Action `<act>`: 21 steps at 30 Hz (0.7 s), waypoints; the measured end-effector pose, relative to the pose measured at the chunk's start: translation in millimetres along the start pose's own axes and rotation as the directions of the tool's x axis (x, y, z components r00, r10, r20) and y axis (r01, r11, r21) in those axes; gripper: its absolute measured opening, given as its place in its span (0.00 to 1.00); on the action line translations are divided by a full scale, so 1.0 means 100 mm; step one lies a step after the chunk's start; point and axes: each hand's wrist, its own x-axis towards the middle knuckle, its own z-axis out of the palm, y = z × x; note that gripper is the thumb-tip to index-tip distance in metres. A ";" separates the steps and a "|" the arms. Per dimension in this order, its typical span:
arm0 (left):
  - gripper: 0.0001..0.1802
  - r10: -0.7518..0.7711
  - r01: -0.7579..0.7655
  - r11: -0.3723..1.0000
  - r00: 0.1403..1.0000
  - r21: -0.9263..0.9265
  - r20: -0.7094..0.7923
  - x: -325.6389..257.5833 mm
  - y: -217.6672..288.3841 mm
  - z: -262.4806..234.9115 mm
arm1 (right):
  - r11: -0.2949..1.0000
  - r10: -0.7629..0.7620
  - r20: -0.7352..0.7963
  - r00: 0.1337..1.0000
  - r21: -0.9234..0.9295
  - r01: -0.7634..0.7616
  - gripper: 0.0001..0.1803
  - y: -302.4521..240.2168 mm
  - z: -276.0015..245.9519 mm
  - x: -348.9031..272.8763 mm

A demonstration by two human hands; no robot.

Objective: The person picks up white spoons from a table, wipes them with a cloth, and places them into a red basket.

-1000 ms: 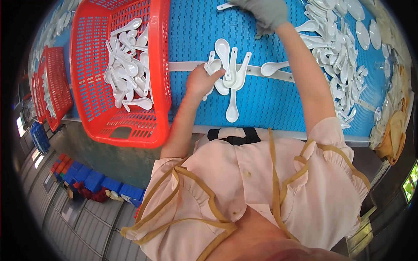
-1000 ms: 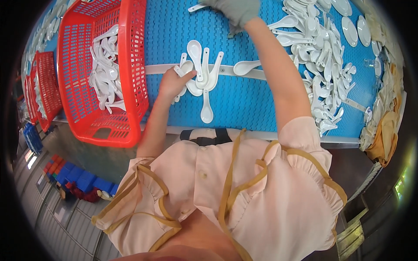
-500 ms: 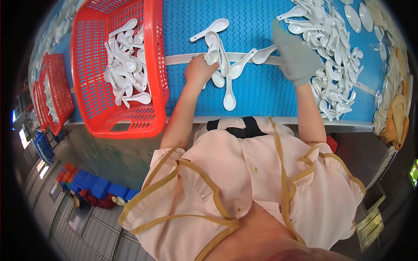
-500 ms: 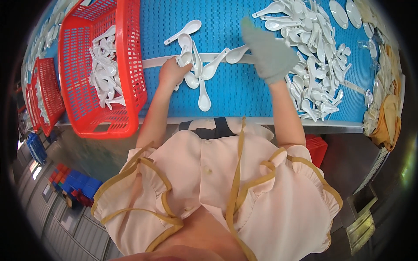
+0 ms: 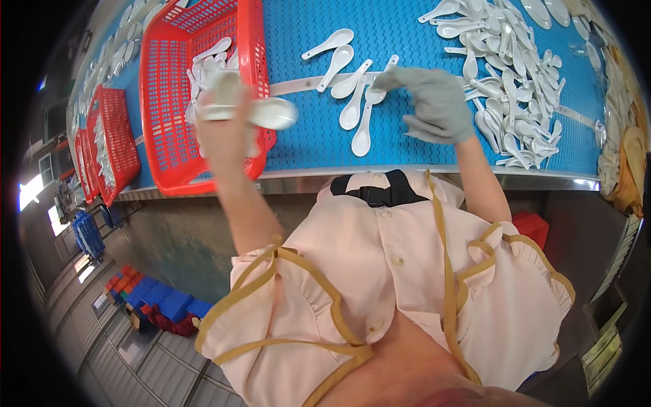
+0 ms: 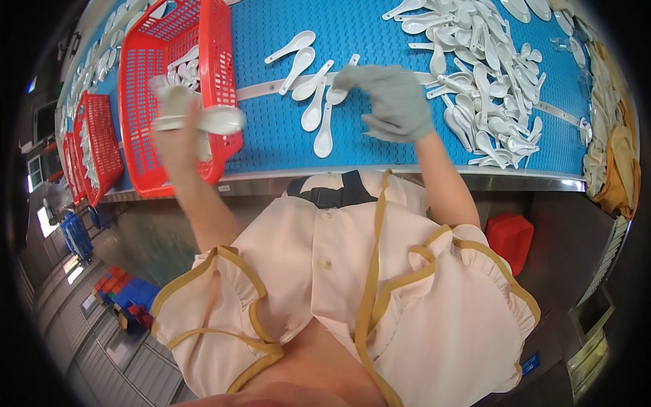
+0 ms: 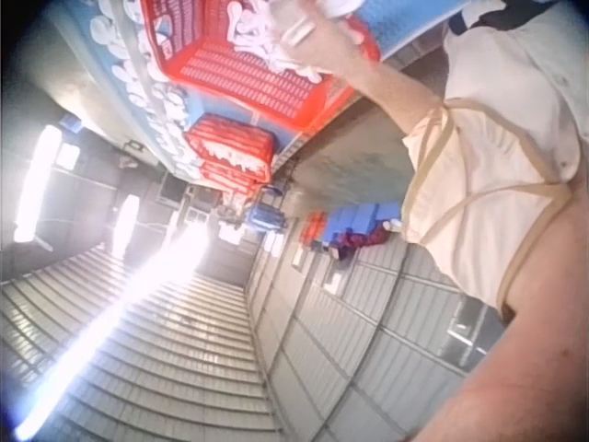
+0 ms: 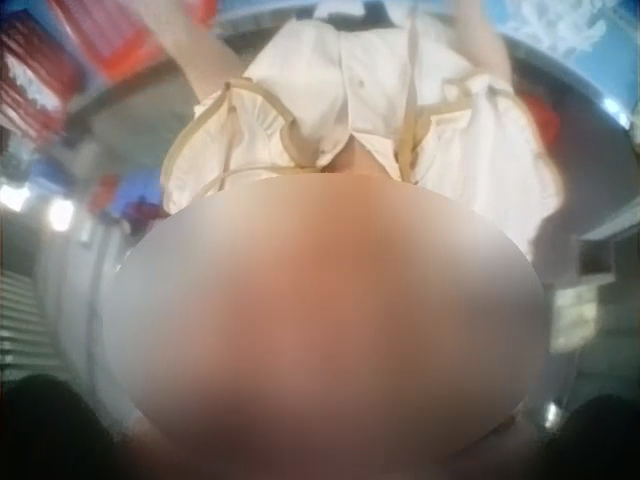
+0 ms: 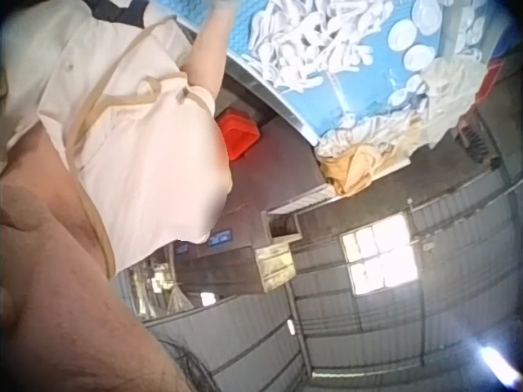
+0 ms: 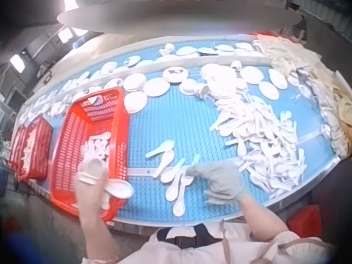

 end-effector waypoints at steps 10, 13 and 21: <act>0.38 0.416 -0.412 0.897 0.909 0.158 0.012 0.15 -0.12 0.40 | 0.800 0.348 -0.037 0.937 -0.509 -0.317 0.27 -0.18 -0.16 -1.23; 0.43 0.563 -0.603 0.756 0.797 0.253 0.217 0.31 -0.37 1.22 | 0.809 0.336 -0.111 0.935 -0.474 -0.347 0.23 -0.28 0.04 -1.33; 0.66 -0.045 -0.370 0.765 0.787 0.528 0.616 0.09 -0.67 2.20 | 0.669 0.450 -0.239 0.860 -0.548 -0.502 0.24 -0.33 0.13 -1.48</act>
